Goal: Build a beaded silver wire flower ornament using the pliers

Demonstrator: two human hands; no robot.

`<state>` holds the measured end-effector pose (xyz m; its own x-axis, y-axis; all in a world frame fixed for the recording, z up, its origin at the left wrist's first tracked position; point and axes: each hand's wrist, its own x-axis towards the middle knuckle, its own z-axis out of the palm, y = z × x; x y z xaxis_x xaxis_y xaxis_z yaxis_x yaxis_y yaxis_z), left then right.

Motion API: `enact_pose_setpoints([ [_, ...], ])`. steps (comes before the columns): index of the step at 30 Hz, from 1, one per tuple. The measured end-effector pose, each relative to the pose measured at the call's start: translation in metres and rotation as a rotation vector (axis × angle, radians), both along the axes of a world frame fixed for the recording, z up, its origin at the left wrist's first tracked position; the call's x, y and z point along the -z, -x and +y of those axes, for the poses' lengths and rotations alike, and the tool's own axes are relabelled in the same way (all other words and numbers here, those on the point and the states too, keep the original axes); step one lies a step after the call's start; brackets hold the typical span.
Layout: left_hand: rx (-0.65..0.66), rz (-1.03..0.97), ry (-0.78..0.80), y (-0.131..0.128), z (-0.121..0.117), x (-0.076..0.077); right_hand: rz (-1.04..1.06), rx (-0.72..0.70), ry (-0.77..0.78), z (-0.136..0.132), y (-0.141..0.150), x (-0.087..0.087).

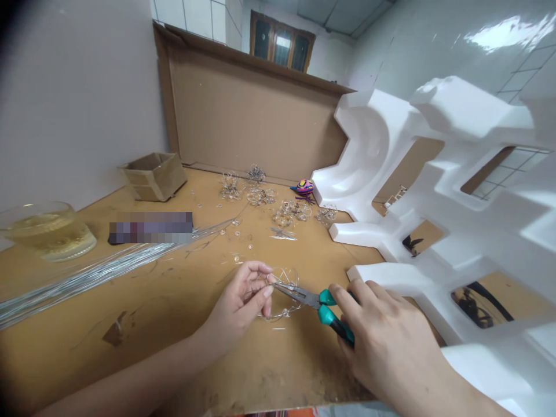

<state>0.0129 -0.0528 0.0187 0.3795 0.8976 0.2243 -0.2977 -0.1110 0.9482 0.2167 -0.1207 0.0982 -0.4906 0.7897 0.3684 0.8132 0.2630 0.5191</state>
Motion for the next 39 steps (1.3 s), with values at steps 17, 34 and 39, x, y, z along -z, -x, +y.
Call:
enact_pose_setpoints([
  [17,0.034,-0.006,-0.019,-0.001,0.003,0.003,0.07,0.106,0.174,0.001,-0.005,0.003],
  [34,0.152,-0.287,0.379,0.021,0.041,0.001,0.688,0.334,0.388,0.066,-0.01,0.078],
  [39,0.184,-0.312,0.456,0.019,0.041,0.004,0.634,0.186,0.321,0.083,-0.001,0.101],
])
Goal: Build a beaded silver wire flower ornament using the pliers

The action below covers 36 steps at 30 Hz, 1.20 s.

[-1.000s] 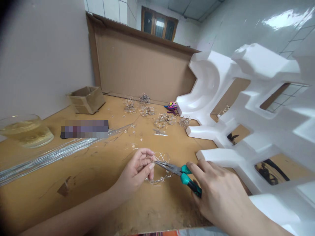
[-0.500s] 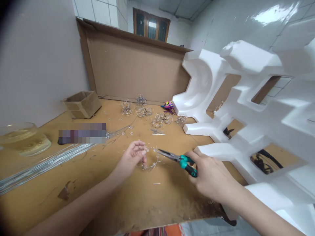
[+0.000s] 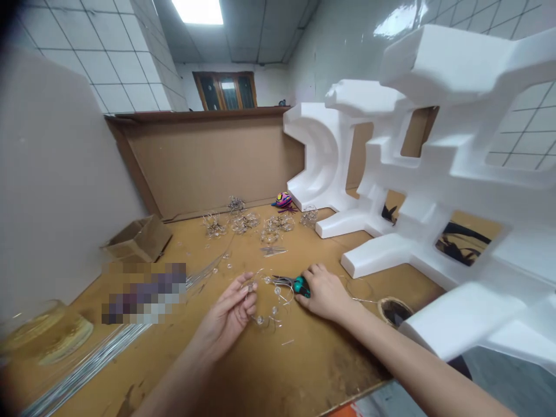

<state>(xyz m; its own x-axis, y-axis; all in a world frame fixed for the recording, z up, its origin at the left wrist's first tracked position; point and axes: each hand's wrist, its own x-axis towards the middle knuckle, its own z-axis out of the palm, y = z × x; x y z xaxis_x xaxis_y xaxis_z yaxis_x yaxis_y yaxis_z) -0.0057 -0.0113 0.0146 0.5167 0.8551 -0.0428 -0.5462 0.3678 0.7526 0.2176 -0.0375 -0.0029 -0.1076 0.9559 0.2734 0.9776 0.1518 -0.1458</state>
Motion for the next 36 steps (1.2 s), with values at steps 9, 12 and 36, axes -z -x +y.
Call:
enact_pose_setpoints([
  [9,-0.011,0.007,-0.001,-0.001,0.001,0.003,0.245,-0.117,-0.025,0.027,0.013,0.001],
  [12,-0.063,0.019,-0.029,-0.002,0.003,0.005,0.608,-0.125,0.032,0.035,0.019,-0.016],
  [36,-0.308,0.852,-0.773,-0.007,-0.004,0.008,1.42,-0.282,0.731,0.031,0.022,-0.016],
])
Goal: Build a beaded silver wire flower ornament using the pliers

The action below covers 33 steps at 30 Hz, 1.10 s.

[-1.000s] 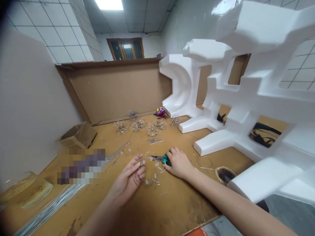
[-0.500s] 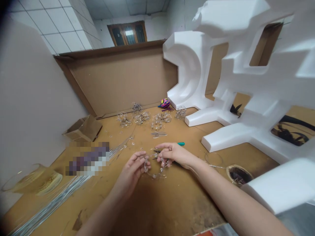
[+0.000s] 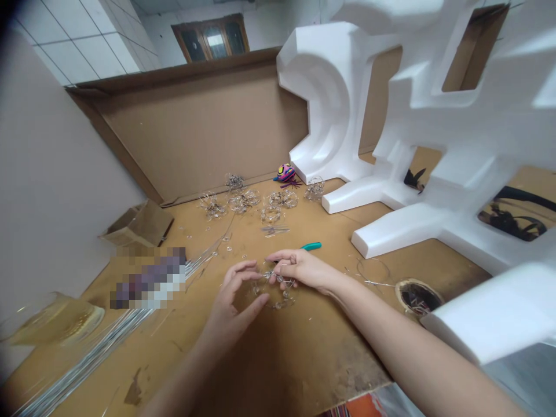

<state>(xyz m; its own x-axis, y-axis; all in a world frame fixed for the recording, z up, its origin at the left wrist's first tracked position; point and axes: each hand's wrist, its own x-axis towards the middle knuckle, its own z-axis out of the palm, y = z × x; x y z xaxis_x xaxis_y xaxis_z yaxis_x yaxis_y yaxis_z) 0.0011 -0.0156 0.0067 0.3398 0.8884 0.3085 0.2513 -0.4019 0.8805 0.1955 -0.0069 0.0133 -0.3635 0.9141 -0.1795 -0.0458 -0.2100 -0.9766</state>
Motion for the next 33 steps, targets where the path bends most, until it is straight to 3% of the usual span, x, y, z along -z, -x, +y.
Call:
enact_pose_setpoints([
  [3,-0.044,-0.061,0.048,0.001,0.003,0.002,0.052,-0.022,-0.026,0.001,-0.002,0.003],
  [7,-0.052,-0.214,0.281,0.002,0.011,0.004,0.079,-0.058,-0.041,0.001,-0.003,0.006],
  [10,-0.073,-0.276,0.37,0.001,0.013,0.0,0.097,-0.057,-0.041,0.002,-0.002,0.008],
  [21,-0.156,-0.33,0.526,0.003,0.016,0.003,0.086,0.007,-0.059,0.004,-0.005,0.007],
  [33,-0.159,-0.297,0.532,0.002,0.016,0.005,0.107,-0.029,-0.084,0.005,-0.003,0.011],
])
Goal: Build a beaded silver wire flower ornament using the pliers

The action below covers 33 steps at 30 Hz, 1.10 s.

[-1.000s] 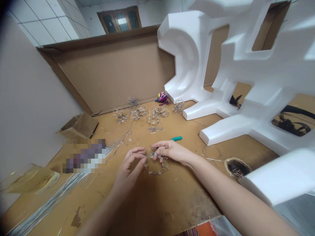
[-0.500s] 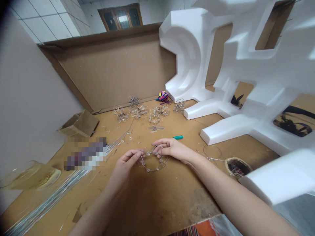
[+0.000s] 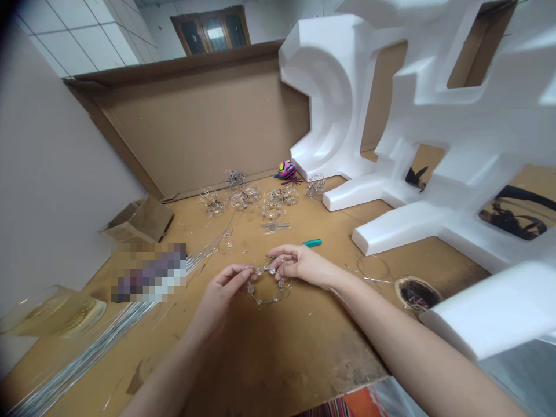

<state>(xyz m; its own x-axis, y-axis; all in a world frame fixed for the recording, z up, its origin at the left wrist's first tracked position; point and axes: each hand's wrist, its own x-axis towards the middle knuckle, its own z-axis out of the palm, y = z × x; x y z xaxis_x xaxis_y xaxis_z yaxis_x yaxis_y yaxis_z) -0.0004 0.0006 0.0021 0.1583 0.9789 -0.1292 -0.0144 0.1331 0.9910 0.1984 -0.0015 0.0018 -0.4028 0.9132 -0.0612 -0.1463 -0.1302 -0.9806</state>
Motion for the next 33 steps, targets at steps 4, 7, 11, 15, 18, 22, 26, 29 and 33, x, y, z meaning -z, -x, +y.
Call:
enact_pose_setpoints([
  [4,0.011,0.01,0.008,-0.002,0.0,0.0,0.028,-0.006,0.041,-0.001,0.002,0.002],
  [7,0.047,0.01,-0.007,-0.002,0.0,0.001,0.055,-0.028,0.066,-0.003,0.005,0.003],
  [11,0.11,0.151,-0.094,-0.001,0.001,0.006,0.06,-0.081,0.118,-0.005,0.011,0.005],
  [15,0.231,0.317,-0.126,0.002,0.001,0.014,-0.003,-0.125,0.149,-0.007,0.014,0.01],
  [18,0.274,0.369,-0.118,0.004,0.003,0.019,-0.13,-0.158,0.106,-0.006,0.008,0.01],
  [22,0.281,0.419,-0.123,0.004,0.004,0.021,-0.763,0.032,-0.224,0.011,-0.011,-0.003],
  [26,0.232,0.633,-0.333,0.005,0.002,0.016,-1.278,0.274,-0.425,0.051,-0.02,-0.024],
  [29,0.175,0.781,-0.482,0.007,-0.002,0.011,-1.457,0.24,-0.463,0.083,-0.011,-0.034],
  [33,0.191,0.787,-0.536,0.008,-0.004,0.01,-1.628,0.147,-0.506,0.115,0.005,-0.036],
])
